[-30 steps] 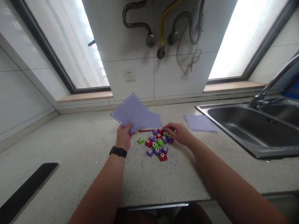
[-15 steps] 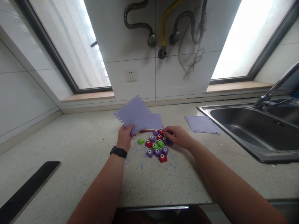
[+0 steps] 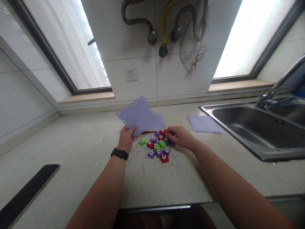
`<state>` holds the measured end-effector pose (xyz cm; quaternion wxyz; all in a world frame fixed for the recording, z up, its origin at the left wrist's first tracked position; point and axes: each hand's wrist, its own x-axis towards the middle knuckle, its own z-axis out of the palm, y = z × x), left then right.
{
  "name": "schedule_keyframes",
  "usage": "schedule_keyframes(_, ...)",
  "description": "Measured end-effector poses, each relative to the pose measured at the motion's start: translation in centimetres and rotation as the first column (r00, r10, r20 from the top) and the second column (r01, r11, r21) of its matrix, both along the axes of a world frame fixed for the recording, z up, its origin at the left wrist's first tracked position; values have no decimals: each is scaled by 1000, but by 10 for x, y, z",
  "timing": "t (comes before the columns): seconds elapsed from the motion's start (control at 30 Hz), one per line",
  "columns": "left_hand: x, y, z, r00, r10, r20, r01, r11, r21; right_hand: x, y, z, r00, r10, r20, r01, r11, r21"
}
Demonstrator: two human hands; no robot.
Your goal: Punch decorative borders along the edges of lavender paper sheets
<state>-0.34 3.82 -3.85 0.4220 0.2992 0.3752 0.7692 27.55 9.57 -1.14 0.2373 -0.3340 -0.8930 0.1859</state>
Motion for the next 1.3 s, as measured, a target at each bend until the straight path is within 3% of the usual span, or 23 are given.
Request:
schedule_keyframes(0.57, -3, 2, -1, 999, -1, -48, -1, 1000, -30, 1, 5, -4, 1000, 0, -19, -1, 1000, -16)
schedule_keyframes(0.8, -2, 4, -2, 999, 22, -50, -24, 999, -36, -6, 1, -3, 995, 88, -44, -84, 993, 80)
schedule_keyframes(1.1, -2, 5, -4, 997, 14, -69, -17, 999, -40, -19, -2, -2, 967, 70, 244, -106, 985, 138)
schedule_keyframes(1.3, -1, 5, -4, 997, -4, -74, 1, 999, -39, -19, -8, 7, 940, -11, 341, -47, 986, 162)
